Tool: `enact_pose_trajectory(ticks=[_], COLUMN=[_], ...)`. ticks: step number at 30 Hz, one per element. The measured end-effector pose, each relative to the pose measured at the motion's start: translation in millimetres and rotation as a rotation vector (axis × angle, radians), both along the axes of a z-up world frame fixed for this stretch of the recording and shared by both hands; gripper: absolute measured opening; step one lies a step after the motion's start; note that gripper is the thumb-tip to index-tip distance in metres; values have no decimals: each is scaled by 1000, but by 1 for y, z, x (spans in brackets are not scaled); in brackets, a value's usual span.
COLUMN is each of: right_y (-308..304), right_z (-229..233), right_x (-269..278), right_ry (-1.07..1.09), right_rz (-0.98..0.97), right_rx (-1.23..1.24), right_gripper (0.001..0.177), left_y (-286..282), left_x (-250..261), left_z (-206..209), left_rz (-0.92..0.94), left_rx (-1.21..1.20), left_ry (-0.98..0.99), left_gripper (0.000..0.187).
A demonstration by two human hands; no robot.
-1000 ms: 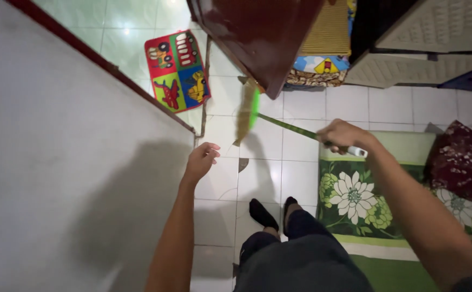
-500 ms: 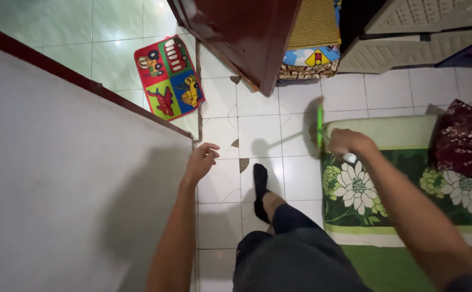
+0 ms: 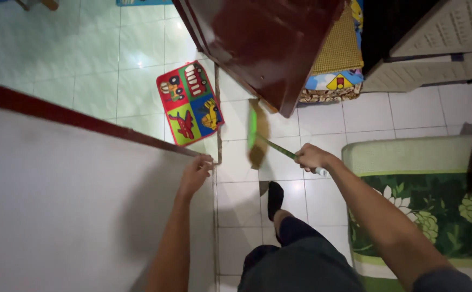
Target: Sweeping the floor with a broom in various rooms of a home.
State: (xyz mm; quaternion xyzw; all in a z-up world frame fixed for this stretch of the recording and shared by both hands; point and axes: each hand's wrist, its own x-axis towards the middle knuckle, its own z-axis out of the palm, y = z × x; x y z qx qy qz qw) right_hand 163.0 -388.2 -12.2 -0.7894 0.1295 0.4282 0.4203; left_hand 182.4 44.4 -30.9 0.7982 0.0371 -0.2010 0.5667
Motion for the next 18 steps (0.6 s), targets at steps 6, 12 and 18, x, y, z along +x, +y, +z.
enact_pose_trajectory(ticks=[6,12,18], right_y=[2,-28,-102], right_z=[50,94,82], right_x=[48,54,16], right_ry=[60,69,78], right_rz=[-104,50,23], right_rx=[87,-43,-93], right_gripper=[22,31,15], left_y=[-3,-33,-37], left_x=[54,99,132], left_z=[-11,6,-17], left_rz=[-108,-143,-296], left_rx=[-50,12,-83], left_ry=[8,-2,-83], left_gripper=[23,21,19])
